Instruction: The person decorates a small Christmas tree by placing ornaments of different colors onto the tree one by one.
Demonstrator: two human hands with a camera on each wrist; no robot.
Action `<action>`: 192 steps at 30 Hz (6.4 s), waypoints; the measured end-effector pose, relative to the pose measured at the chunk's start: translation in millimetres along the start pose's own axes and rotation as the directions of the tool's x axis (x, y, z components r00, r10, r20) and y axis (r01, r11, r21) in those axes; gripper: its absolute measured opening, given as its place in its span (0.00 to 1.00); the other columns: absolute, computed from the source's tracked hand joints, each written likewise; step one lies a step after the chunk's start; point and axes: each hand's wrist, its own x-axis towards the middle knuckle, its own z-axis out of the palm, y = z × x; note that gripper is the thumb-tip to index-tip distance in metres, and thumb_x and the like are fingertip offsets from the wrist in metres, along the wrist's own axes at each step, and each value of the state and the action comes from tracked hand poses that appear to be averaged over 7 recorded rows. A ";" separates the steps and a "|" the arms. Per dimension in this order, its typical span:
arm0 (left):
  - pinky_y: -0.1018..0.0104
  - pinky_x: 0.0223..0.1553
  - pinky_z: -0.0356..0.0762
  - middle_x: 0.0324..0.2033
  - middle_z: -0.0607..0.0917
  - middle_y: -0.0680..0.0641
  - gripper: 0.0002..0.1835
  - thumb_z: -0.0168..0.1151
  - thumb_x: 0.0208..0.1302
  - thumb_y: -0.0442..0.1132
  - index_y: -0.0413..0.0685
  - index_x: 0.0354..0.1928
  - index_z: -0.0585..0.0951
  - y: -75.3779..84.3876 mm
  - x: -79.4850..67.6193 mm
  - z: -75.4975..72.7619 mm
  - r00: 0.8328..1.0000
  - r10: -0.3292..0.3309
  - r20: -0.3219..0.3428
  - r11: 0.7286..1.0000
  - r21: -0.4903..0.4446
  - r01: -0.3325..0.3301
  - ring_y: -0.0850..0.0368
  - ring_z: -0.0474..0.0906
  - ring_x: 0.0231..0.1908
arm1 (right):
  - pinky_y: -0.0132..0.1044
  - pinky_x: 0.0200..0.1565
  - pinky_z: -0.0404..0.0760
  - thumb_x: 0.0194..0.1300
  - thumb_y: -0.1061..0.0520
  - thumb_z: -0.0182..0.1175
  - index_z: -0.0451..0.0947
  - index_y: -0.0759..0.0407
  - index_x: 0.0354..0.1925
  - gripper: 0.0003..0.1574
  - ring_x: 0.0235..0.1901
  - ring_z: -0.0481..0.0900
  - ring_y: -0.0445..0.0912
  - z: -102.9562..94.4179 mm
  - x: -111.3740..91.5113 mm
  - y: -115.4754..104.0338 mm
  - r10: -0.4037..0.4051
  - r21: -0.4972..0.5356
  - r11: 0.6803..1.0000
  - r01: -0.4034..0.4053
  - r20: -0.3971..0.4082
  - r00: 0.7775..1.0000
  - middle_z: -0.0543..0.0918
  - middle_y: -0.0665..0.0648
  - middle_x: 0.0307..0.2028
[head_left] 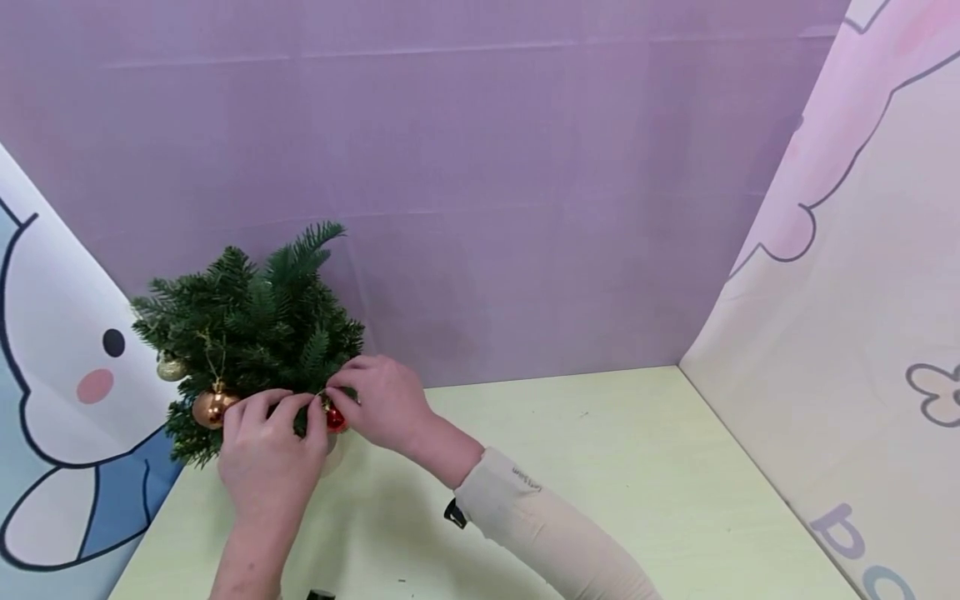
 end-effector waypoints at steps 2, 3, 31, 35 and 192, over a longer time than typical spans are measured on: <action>0.41 0.42 0.74 0.34 0.83 0.33 0.11 0.65 0.59 0.38 0.34 0.30 0.86 -1.3 -0.3 0.3 1.000 0.006 0.003 1.000 0.007 -0.006 0.32 0.74 0.39 | 0.23 0.35 0.77 0.71 0.45 0.57 0.87 0.41 0.43 0.13 0.42 0.79 0.37 1.3 -0.6 -0.6 -0.004 -0.014 1.000 0.004 -0.023 1.000 0.83 0.43 0.44; 0.41 0.42 0.74 0.35 0.83 0.33 0.11 0.64 0.60 0.38 0.34 0.31 0.86 -1.9 -0.4 0.4 1.000 0.008 0.007 1.000 0.014 -0.009 0.32 0.74 0.40 | 0.23 0.36 0.77 0.71 0.46 0.57 0.87 0.41 0.43 0.12 0.42 0.79 0.37 1.6 -0.6 -1.0 -0.006 -0.019 1.000 0.005 -0.030 1.000 0.83 0.43 0.44; 0.42 0.41 0.75 0.38 0.83 0.33 0.11 0.64 0.61 0.38 0.35 0.32 0.87 -7.4 -15.5 9.2 0.996 0.048 0.073 0.997 0.054 -0.052 0.32 0.75 0.40 | 0.29 0.47 0.75 0.68 0.44 0.59 0.85 0.46 0.45 0.13 0.42 0.78 0.39 10.8 -12.6 10.4 -0.171 -0.234 0.959 0.158 -0.038 0.984 0.83 0.46 0.44; 0.42 0.43 0.74 0.37 0.83 0.33 0.11 0.65 0.60 0.38 0.34 0.32 0.87 -9.4 -16.0 6.8 0.996 0.063 0.065 0.996 0.054 -0.067 0.32 0.75 0.40 | 0.32 0.48 0.76 0.67 0.44 0.60 0.84 0.46 0.44 0.13 0.45 0.78 0.42 9.9 -16.9 15.3 -0.213 -0.258 0.947 0.193 -0.049 0.976 0.82 0.48 0.47; 0.37 0.61 0.55 0.50 0.78 0.33 0.16 0.64 0.65 0.41 0.38 0.49 0.82 -110.4 94.5 -58.4 0.969 -0.055 0.239 0.944 -0.304 0.129 0.31 0.65 0.57 | 0.30 0.37 0.77 0.60 0.47 0.69 0.85 0.43 0.43 0.11 0.35 0.78 0.34 -79.2 -56.2 -2.0 0.150 0.508 0.830 -0.230 0.193 0.970 0.81 0.35 0.36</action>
